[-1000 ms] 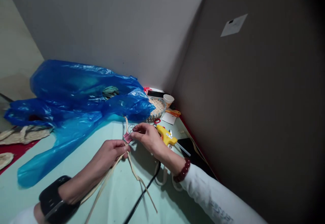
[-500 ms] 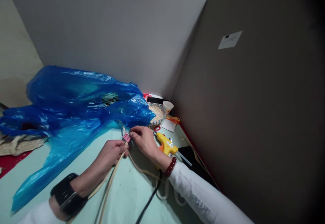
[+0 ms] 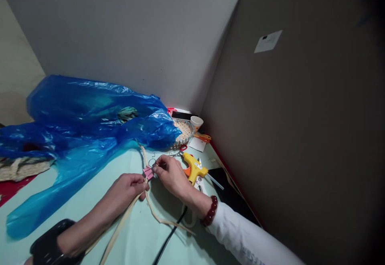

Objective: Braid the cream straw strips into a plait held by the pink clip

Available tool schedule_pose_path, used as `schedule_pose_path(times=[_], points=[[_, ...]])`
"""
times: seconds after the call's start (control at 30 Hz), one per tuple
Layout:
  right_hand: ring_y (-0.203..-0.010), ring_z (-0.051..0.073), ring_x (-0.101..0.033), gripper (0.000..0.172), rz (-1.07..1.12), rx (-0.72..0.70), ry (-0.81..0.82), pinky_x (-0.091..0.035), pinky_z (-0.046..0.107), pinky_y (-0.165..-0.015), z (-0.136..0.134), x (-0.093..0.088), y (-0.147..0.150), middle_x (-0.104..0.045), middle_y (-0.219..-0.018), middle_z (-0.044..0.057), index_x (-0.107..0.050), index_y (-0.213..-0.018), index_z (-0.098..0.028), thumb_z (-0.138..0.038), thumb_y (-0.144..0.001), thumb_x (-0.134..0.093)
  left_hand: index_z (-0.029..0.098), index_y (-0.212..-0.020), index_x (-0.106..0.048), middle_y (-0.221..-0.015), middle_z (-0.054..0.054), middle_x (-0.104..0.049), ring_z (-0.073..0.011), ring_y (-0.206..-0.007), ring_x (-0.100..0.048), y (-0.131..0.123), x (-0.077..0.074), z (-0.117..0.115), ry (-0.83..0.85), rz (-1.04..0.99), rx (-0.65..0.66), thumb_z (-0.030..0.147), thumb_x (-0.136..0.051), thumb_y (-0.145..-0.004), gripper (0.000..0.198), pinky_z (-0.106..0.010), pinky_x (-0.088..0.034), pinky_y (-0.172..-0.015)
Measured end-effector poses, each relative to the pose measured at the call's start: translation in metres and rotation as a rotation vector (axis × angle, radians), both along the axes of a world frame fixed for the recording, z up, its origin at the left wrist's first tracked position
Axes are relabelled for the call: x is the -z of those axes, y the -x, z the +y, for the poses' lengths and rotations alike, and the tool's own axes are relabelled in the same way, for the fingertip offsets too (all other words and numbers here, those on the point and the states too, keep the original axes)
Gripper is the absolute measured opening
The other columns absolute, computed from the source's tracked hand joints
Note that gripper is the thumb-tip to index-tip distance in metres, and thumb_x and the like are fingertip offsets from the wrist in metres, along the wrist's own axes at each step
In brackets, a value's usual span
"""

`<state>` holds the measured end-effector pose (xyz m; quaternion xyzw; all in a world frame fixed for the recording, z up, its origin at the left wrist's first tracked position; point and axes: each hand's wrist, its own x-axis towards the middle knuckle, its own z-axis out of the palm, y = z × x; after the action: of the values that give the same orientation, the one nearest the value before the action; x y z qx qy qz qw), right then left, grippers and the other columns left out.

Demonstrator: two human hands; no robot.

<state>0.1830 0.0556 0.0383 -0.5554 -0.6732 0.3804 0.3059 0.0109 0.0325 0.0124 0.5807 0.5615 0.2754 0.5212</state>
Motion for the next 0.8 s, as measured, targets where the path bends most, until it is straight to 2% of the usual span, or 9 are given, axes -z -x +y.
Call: schedule_pose_path(times=[0.1,0.2,0.3,0.5,0.7,0.8], points=[[-0.078,0.018,-0.058,0.011,0.090,-0.002,0.020,-0.039,0.026,-0.070,-0.005,0.004,-0.002,-0.061,-0.075,-0.002,-0.060,-0.078,-0.021,-0.011,-0.083,-0.062,0.024,-0.051,-0.058,-0.059,-0.001,-0.065,-0.0201,-0.060,-0.048,-0.001,0.001,-0.006,-0.006,0.023,-0.016,0.050,-0.065,-0.066,0.031,-0.030,-0.029,-0.061],[-0.073,0.016,-0.055,0.012,0.184,-0.025,0.076,-0.039,0.026,-0.067,-0.006,0.010,-0.003,-0.058,-0.070,-0.003,-0.058,-0.075,-0.021,-0.012,-0.079,-0.065,0.024,-0.052,-0.058,-0.058,-0.001,-0.063,-0.0212,-0.061,-0.048,0.000,0.004,-0.011,-0.012,0.037,-0.012,0.051,-0.063,-0.065,0.031,-0.030,-0.031,-0.063],[-0.070,0.015,-0.057,0.009,0.291,-0.048,0.150,-0.042,0.025,-0.065,-0.005,0.014,-0.004,-0.062,-0.071,-0.002,-0.059,-0.075,-0.020,-0.015,-0.079,-0.064,0.024,-0.052,-0.057,-0.056,0.001,-0.058,-0.0207,-0.061,-0.045,0.001,0.006,-0.011,-0.027,0.060,-0.003,0.049,-0.063,-0.066,0.029,-0.030,-0.030,-0.063],[-0.067,0.014,-0.059,0.013,0.408,0.000,0.165,-0.045,0.025,-0.065,0.007,0.006,0.003,-0.066,-0.070,-0.001,-0.059,-0.077,-0.019,-0.025,-0.080,-0.070,0.024,-0.052,-0.057,-0.057,0.001,-0.056,-0.0210,-0.062,-0.045,0.003,0.010,-0.009,-0.039,0.083,0.011,0.050,-0.060,-0.070,0.032,-0.031,-0.029,-0.064],[-0.076,0.016,-0.067,0.005,0.260,0.060,0.064,-0.049,0.025,-0.071,0.040,0.002,0.005,-0.074,-0.080,0.004,-0.063,-0.081,-0.018,-0.016,-0.086,-0.063,0.025,-0.050,-0.053,-0.057,0.000,-0.058,-0.0213,-0.063,-0.046,0.002,0.010,-0.007,-0.039,0.078,0.005,0.052,-0.059,-0.069,0.034,-0.031,-0.030,-0.065],[-0.080,0.018,-0.068,0.011,0.100,0.071,-0.015,-0.048,0.027,-0.076,0.054,0.001,-0.003,-0.073,-0.081,0.004,-0.070,-0.089,-0.017,-0.011,-0.087,-0.061,0.025,-0.051,-0.054,-0.058,-0.001,-0.061,-0.0216,-0.063,-0.047,0.002,0.009,-0.006,-0.029,0.076,-0.001,0.053,-0.059,-0.069,0.034,-0.031,-0.030,-0.064]])
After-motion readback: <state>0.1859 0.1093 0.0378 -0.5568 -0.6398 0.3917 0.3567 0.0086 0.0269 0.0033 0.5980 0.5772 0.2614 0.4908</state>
